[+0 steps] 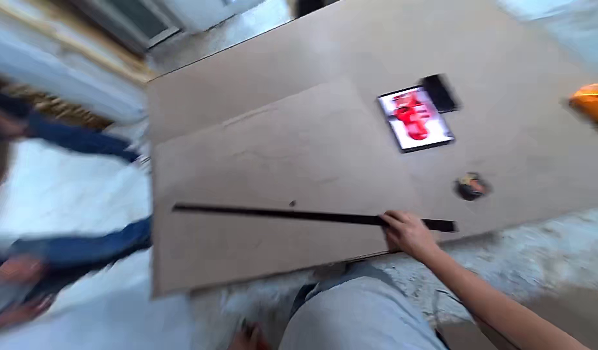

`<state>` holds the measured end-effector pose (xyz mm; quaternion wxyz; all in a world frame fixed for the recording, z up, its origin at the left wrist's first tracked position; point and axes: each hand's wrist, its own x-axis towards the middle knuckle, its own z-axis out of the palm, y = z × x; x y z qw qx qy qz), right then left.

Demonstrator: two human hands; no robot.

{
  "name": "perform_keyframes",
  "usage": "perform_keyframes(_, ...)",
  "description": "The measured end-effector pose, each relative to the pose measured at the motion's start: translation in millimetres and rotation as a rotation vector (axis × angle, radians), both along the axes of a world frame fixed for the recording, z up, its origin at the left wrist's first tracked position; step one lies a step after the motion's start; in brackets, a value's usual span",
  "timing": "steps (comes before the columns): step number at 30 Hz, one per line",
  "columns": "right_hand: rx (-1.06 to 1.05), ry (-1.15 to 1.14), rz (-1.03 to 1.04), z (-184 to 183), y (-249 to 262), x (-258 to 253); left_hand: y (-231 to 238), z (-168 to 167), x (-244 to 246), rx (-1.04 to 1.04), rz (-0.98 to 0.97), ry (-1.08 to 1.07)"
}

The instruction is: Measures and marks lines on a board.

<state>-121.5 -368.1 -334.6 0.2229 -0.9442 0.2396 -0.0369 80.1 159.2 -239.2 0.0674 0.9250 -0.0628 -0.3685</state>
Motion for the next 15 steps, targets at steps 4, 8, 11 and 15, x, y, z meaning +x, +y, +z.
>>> perform_keyframes(4,0.014,-0.063,0.09,-21,43,49,4,-1,36,0.044,0.208,0.089)
perform_keyframes(8,0.031,-0.063,0.101,-27,81,106,12,3,50,-0.126,0.262,-0.02)
perform_keyframes(11,0.055,-0.087,0.148,-23,105,147,29,10,68,-0.077,0.237,-0.097)
perform_keyframes(15,0.048,-0.084,0.163,-22,138,177,68,5,101,-0.215,0.227,-0.189)
